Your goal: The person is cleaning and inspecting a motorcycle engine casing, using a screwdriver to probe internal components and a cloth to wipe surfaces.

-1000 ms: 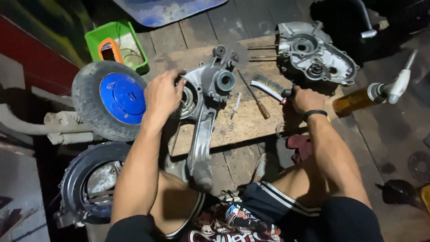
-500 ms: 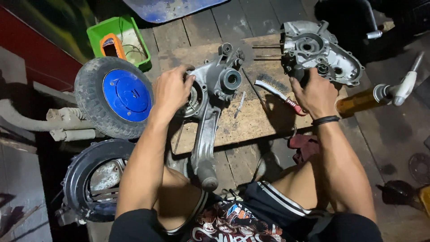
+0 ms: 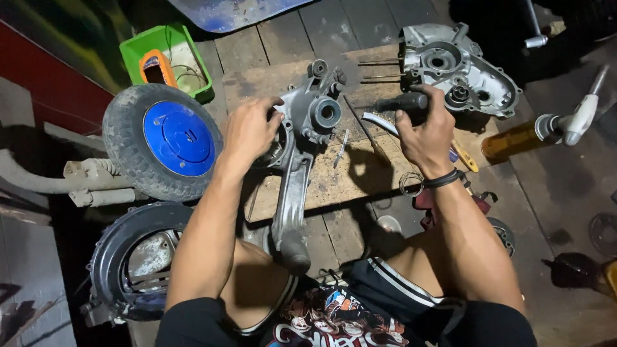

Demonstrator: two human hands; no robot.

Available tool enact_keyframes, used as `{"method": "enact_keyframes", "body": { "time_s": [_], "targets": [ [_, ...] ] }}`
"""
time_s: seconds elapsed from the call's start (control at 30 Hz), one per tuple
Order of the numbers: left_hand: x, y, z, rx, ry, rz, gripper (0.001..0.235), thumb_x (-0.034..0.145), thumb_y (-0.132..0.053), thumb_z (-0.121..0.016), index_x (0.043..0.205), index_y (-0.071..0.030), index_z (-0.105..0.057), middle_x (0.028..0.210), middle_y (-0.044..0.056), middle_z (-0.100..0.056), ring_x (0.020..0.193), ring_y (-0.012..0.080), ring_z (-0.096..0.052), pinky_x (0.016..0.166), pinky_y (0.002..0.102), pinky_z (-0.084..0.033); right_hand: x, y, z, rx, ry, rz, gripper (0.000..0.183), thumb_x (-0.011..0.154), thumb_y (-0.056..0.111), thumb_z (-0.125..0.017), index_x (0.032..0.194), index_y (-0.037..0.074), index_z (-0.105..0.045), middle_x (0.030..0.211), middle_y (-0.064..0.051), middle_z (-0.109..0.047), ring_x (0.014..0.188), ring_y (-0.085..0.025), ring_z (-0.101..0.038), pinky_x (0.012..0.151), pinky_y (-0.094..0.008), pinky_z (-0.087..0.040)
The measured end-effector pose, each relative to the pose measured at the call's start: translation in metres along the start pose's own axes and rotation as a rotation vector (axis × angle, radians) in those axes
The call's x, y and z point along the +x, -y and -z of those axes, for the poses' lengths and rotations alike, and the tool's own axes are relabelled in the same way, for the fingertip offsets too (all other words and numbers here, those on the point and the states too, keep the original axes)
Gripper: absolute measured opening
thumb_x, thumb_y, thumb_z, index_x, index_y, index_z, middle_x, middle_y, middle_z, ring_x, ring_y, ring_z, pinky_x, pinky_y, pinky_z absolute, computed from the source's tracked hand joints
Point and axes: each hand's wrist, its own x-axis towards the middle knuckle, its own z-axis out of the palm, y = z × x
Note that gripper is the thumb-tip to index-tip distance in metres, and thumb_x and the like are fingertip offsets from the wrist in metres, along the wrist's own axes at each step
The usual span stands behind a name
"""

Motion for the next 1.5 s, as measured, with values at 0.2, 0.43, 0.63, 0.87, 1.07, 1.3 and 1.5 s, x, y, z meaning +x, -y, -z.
{"method": "enact_keyframes", "body": {
  "time_s": [0.2,0.43,0.63,0.87,1.07,1.3,1.5],
  "targets": [
    [0.003,0.011,-0.003,0.057,0.007,0.022,0.027,0.096,-0.023,-0.065,0.122,-0.020,-0.073,0.101,0.013,-0.076,0.102,0.0391,-0.072,0.088,0.054,-0.056,0.005,0.013,0.009,0.042,0.007,0.015,0.043,0.094,0.012,-0.072,0.130,-0.004,-0.053,0.096,-0.031,-0.069,0.081,-0.049,-0.070,0.066,-0.055,-0.059],
    [-0.005,0.016,0.015,0.038,-0.015,0.053,0.027,0.096,-0.024,-0.067,0.121,-0.017,-0.073,0.101,0.016,-0.076,0.101,0.0419,-0.071,0.086,0.057,-0.056,0.004,0.013,0.021,0.044,-0.018,-0.017,0.044,0.096,0.011,-0.077,0.127,-0.002,-0.048,0.094,-0.030,-0.069,0.077,-0.045,-0.071,0.062,-0.053,-0.057],
    [-0.016,0.008,0.022,0.070,-0.017,0.094,0.024,0.096,-0.025,-0.068,0.115,-0.012,-0.074,0.101,0.018,-0.075,0.099,0.0451,-0.071,0.084,0.060,-0.056,-0.011,0.003,0.025,0.045,-0.074,-0.008,0.045,0.101,0.022,-0.077,0.124,-0.003,-0.048,0.087,-0.030,-0.068,0.073,-0.040,-0.070,0.062,-0.048,-0.054],
    [-0.018,0.005,0.035,0.035,0.001,0.123,0.029,0.098,-0.022,-0.068,0.127,-0.017,-0.071,0.096,0.014,-0.076,0.088,0.0379,-0.073,0.076,0.056,-0.060,-0.007,0.016,0.026,0.046,-0.101,-0.070,0.043,0.104,0.026,-0.074,0.125,0.001,-0.045,0.096,-0.018,-0.062,0.082,-0.029,-0.062,0.072,-0.040,-0.048],
    [-0.014,0.023,0.036,0.073,0.024,0.186,0.035,0.103,-0.019,-0.067,0.136,-0.008,-0.065,0.077,0.013,-0.069,0.062,0.0262,-0.069,0.056,0.042,-0.061,-0.003,0.026,0.023,0.007,-0.111,-0.033,0.034,0.101,0.010,-0.067,0.121,0.003,-0.041,0.111,-0.016,-0.050,0.101,-0.029,-0.050,0.088,-0.043,-0.042],
    [-0.010,0.062,0.046,-0.017,-0.097,0.353,0.037,0.098,-0.022,-0.072,0.130,-0.004,-0.068,0.127,0.022,-0.069,0.109,0.0427,-0.068,0.092,0.059,-0.055,0.005,0.040,0.011,0.045,-0.100,0.023,0.040,0.107,0.022,-0.064,0.127,-0.002,-0.040,0.119,-0.021,-0.050,0.110,-0.035,-0.050,0.097,-0.048,-0.043],
    [-0.011,0.088,0.037,-0.132,0.121,0.539,0.083,0.098,-0.066,-0.045,0.160,-0.013,-0.030,0.164,0.027,-0.023,0.151,0.0513,-0.014,0.121,0.064,-0.019,0.010,0.034,-0.004,0.056,-0.078,0.055,0.035,0.104,0.019,-0.066,0.120,0.001,-0.041,0.112,-0.017,-0.046,0.101,-0.030,-0.045,0.088,-0.046,-0.040]
  ]
}}
